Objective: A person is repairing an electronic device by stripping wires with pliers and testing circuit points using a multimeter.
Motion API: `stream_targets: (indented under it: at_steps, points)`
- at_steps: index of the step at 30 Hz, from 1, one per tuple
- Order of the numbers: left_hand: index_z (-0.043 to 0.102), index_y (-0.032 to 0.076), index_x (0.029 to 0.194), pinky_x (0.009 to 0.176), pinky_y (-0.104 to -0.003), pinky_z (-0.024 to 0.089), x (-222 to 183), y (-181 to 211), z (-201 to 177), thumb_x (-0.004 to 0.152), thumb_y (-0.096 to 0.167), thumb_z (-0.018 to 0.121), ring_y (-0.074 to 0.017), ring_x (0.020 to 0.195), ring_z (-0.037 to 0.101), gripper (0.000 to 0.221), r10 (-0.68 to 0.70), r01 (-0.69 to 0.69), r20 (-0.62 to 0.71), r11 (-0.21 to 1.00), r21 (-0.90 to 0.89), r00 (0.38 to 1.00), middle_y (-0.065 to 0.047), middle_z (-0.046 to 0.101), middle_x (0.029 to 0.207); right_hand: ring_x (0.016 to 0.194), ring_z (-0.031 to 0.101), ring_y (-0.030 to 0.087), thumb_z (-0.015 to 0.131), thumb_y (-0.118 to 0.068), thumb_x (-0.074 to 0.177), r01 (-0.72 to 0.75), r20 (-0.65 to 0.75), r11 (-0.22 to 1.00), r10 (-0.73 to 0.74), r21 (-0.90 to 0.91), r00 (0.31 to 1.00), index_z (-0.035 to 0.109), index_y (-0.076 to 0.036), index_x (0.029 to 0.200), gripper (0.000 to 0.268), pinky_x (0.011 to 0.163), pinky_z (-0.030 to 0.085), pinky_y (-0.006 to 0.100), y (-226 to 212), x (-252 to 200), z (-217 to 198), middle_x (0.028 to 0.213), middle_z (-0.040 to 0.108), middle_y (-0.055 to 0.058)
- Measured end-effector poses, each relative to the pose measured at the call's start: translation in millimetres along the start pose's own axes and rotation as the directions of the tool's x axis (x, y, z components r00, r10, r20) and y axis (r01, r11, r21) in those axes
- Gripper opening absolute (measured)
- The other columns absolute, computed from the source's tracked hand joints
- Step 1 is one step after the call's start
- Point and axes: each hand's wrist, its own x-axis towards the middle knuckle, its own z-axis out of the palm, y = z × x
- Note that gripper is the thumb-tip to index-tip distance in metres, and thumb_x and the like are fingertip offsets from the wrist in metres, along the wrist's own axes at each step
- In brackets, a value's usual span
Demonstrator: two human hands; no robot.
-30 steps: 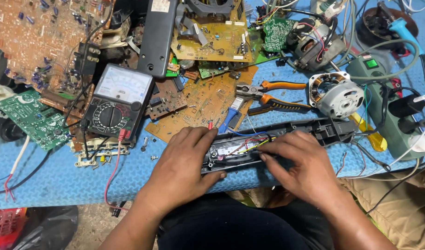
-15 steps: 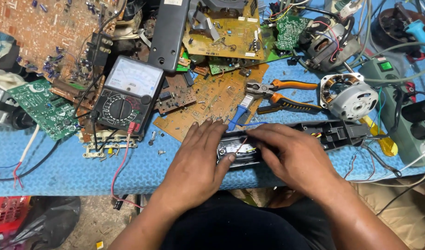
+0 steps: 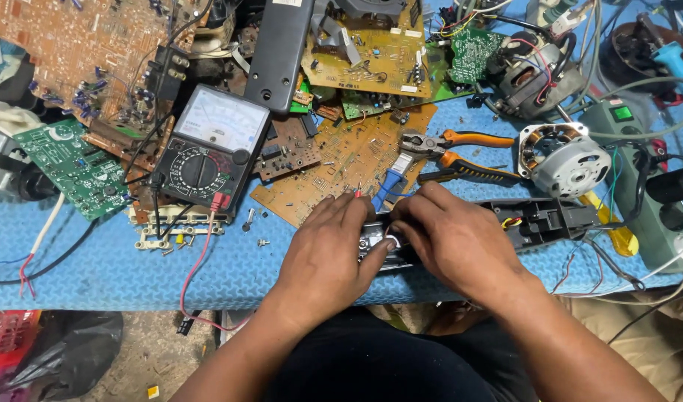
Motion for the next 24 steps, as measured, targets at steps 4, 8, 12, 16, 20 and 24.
stream_targets:
  at_steps: [4, 8, 12, 16, 20, 24]
  points:
    - [0.055, 0.01, 0.102, 0.077, -0.047, 0.049, 0.4, -9.5, 12.2, 0.083, 0.036, 0.081, -0.0369, 0.088, 0.065, 0.042, -0.042, 0.042, -0.013, 0.999, 0.007, 0.999, -0.012, 0.07, 0.09, 0.084, 0.066, 0.034, 0.062, -0.034, 0.1, 0.029, -0.139, 0.998, -0.022, 0.052, 0.99, 0.068, -0.019, 0.107, 0.018, 0.064, 0.052, 0.05, 0.9, -2.1, 15.5, 0.096, 0.061, 0.006]
    - [0.06, 0.016, 0.108, 0.086, -0.048, 0.053, 2.2, -8.5, 15.0, 0.084, 0.037, 0.074, -0.0352, 0.093, 0.072, 0.034, -0.111, 0.109, 0.016, 0.991, 0.073, 0.994, -0.01, 0.075, 0.089, 0.084, 0.07, 0.027, 0.064, -0.032, 0.097, 0.083, -0.272, 0.991, -0.051, 0.108, 0.961, 0.07, -0.025, 0.111, 0.017, 0.07, 0.057, 0.039, -4.6, -6.4, 15.8, 0.096, 0.065, -0.001]
    - [0.059, 0.015, 0.111, 0.08, -0.049, 0.051, 4.0, -9.0, 17.2, 0.085, 0.026, 0.067, -0.0362, 0.091, 0.069, 0.03, -0.067, 0.067, 0.058, 0.998, 0.005, 0.996, -0.009, 0.075, 0.095, 0.091, 0.069, 0.033, 0.061, -0.02, 0.099, 0.216, -0.341, 0.933, -0.11, 0.289, 0.934, 0.067, -0.008, 0.115, 0.021, 0.083, 0.055, 0.041, -10.5, -17.8, 5.4, 0.104, 0.07, 0.012]
    - [0.063, 0.017, 0.101, 0.082, -0.044, 0.051, 6.9, -8.7, 14.2, 0.082, 0.018, 0.065, -0.0311, 0.094, 0.07, 0.019, 0.001, 0.002, 0.062, 0.998, -0.055, 0.998, -0.001, 0.077, 0.107, 0.09, 0.068, 0.029, 0.064, -0.02, 0.101, 0.285, -0.478, 0.907, -0.11, 0.311, 0.872, 0.071, -0.009, 0.111, 0.016, 0.085, 0.055, 0.04, -7.2, -48.2, -7.2, 0.102, 0.068, 0.01]
    - [0.074, 0.028, 0.101, 0.094, -0.045, 0.05, 0.6, -20.7, 23.6, 0.083, 0.023, 0.065, -0.0255, 0.108, 0.069, 0.02, 0.02, -0.023, 0.096, 0.999, 0.036, 0.995, 0.004, 0.074, 0.124, 0.074, 0.071, 0.022, 0.072, -0.017, 0.093, 0.191, -0.553, 0.868, 0.11, 0.459, 0.826, 0.073, -0.005, 0.103, 0.015, 0.071, 0.057, 0.031, 15.1, -97.9, -19.7, 0.089, 0.073, 0.009]
    - [0.079, 0.034, 0.109, 0.094, -0.043, 0.052, 5.0, -16.6, 19.8, 0.085, 0.022, 0.064, -0.022, 0.108, 0.07, 0.03, -0.007, 0.001, 0.094, 0.998, 0.061, 0.996, 0.004, 0.075, 0.122, 0.083, 0.077, 0.017, 0.078, -0.01, 0.084, -0.123, -0.585, 0.821, 0.494, 0.558, 0.643, 0.074, -0.003, 0.095, 0.014, 0.076, 0.061, 0.025, 64.6, -173.3, -2.8, 0.093, 0.079, 0.011]
